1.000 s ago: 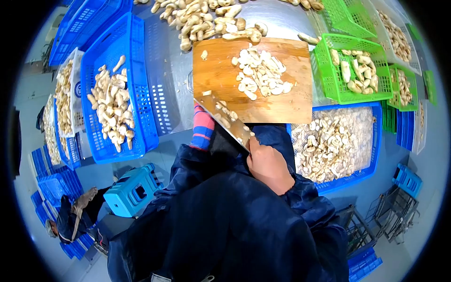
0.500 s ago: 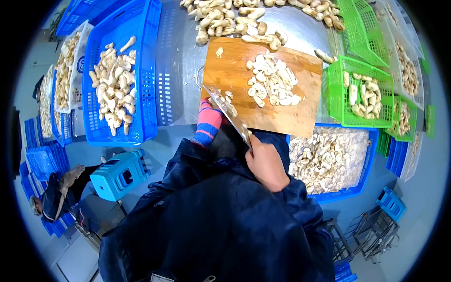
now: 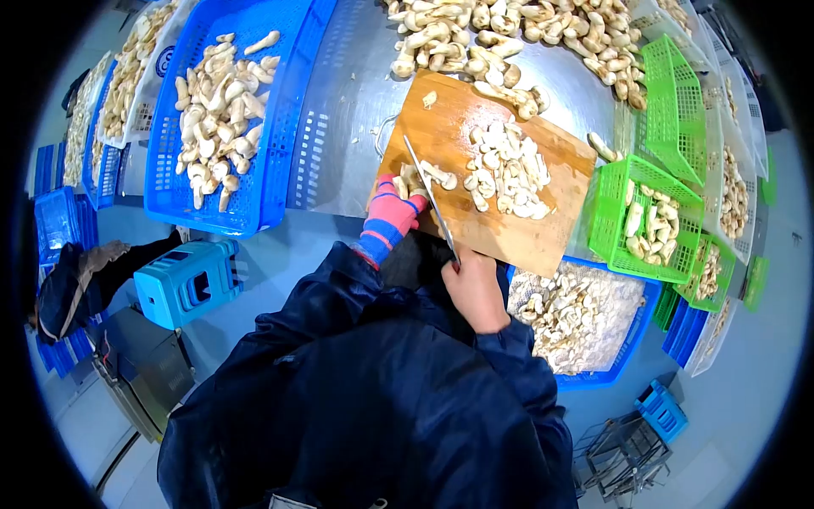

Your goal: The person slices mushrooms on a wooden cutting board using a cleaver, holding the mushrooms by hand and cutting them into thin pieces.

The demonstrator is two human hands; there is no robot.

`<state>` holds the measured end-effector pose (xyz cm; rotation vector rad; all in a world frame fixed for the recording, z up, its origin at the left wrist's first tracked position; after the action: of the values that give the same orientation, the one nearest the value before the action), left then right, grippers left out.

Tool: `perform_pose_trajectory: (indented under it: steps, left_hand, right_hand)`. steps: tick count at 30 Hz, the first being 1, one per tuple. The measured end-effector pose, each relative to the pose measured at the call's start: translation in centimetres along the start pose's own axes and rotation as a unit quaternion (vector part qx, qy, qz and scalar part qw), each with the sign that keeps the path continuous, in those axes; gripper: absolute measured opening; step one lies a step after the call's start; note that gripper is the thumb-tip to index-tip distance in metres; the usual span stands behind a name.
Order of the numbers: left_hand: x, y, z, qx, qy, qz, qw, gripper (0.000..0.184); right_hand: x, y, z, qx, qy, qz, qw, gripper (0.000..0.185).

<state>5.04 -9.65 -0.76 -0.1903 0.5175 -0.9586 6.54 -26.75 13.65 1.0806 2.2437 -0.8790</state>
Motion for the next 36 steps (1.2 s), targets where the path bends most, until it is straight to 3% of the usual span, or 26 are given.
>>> perform_pose_trajectory:
  steps: [4, 7, 9, 13, 14, 16, 18, 19, 21, 23, 24, 26, 29, 30, 32, 33, 34, 35, 36]
  left_hand:
    - [-0.7, -0.6, 1.8, -0.029, 0.060, -0.015, 0.998, 0.060]
    - [-1.2, -0.9, 2.7, 0.027, 0.096, 0.019, 0.995, 0.061]
    - [-1.3, -1.2, 3.0, 0.016, 0.079, 0.011, 0.997, 0.061]
    - [-1.5, -1.3, 3.5, 0.038, 0.070, 0.016, 0.997, 0.061]
    - [-1.3, -1.2, 3.0, 0.008, 0.047, -0.003, 0.999, 0.063]
    - [-0.7, -1.0, 2.1, -0.050, 0.003, -0.042, 0.998, 0.066]
    - [-0.3, -0.1, 0.8, -0.023, 0.003, -0.024, 0.999, 0.063]
    - [-0.5, -0.3, 1.0, -0.009, 0.005, -0.017, 1.000, 0.061]
    - [-1.3, -0.9, 1.9, -0.054, -0.119, -0.081, 0.988, 0.060]
    - [-2.1, -1.2, 1.5, -0.081, -0.254, -0.153, 0.952, 0.056]
    - [-2.8, -1.7, 2.1, -0.131, -0.333, -0.211, 0.910, 0.051]
    - [-3.8, -2.3, 1.6, -0.095, -0.511, -0.337, 0.785, 0.047]
    - [-6.4, -3.4, 2.8, -0.085, -0.614, -0.343, 0.705, 0.043]
    - [-8.3, -3.1, 2.9, -0.051, -0.614, -0.329, 0.715, 0.044]
    - [-14.5, -1.0, 3.9, 0.053, -0.492, -0.279, 0.823, 0.048]
    - [-18.2, 0.4, 3.4, 0.055, -0.426, -0.208, 0.879, 0.051]
    - [-21.3, 0.6, 7.1, 0.105, -0.383, -0.136, 0.908, 0.052]
    - [-24.6, 2.6, 7.9, 0.148, -0.268, -0.111, 0.946, 0.051]
    - [-27.5, 3.9, 8.5, 0.120, -0.160, -0.027, 0.979, 0.060]
  right_hand:
    - [-2.2, -3.1, -1.2, 0.060, -0.012, -0.059, 0.996, 0.031]
    - [-2.3, -4.4, -0.2, 0.081, -0.015, -0.074, 0.994, 0.033]
    - [-1.9, -4.4, 0.3, 0.088, -0.014, -0.073, 0.993, 0.028]
    - [0.1, -1.5, 0.4, 0.031, -0.012, -0.044, 0.998, 0.015]
    - [0.9, -0.2, 0.1, -0.003, -0.005, -0.012, 1.000, 0.015]
    - [3.5, 2.8, 1.6, 0.025, -0.011, -0.021, 0.999, 0.017]
    - [2.9, 4.8, -0.6, -0.004, -0.017, -0.004, 1.000, 0.018]
    - [3.0, 5.3, -0.2, 0.058, 0.026, -0.034, 0.997, 0.017]
    - [3.5, 6.3, 2.8, 0.151, 0.151, -0.087, 0.973, 0.016]
    - [2.3, 6.0, 3.9, 0.189, 0.197, -0.084, 0.958, 0.014]
    - [1.6, 5.4, 4.0, 0.193, 0.194, -0.078, 0.959, 0.014]
    - [0.9, 4.5, 5.2, 0.179, 0.201, -0.029, 0.963, 0.014]
    - [0.5, 3.1, 5.6, 0.189, 0.211, 0.015, 0.959, 0.019]
    - [0.2, 2.8, 5.7, 0.197, 0.214, 0.026, 0.956, 0.022]
    - [0.8, 2.1, 6.6, 0.194, 0.192, 0.037, 0.961, 0.019]
    - [1.3, 2.0, 7.0, 0.150, 0.173, 0.065, 0.971, 0.018]
    - [1.6, 1.8, 7.2, 0.106, 0.154, 0.094, 0.978, 0.017]
    - [1.7, 1.6, 7.2, 0.104, 0.114, 0.100, 0.983, 0.019]
    - [1.3, 1.2, 6.0, 0.113, 0.094, 0.096, 0.984, 0.022]
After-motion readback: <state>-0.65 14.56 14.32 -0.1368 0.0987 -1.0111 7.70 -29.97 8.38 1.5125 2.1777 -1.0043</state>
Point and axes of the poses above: each hand's wrist, its own y-axis towards the middle knuckle, its own x-axis out of the palm, z = x × y, the point moved 6 cm from there along y, towards the middle knuckle, and after that the axes turned 2 degrees about x, right-handed, at the moved point
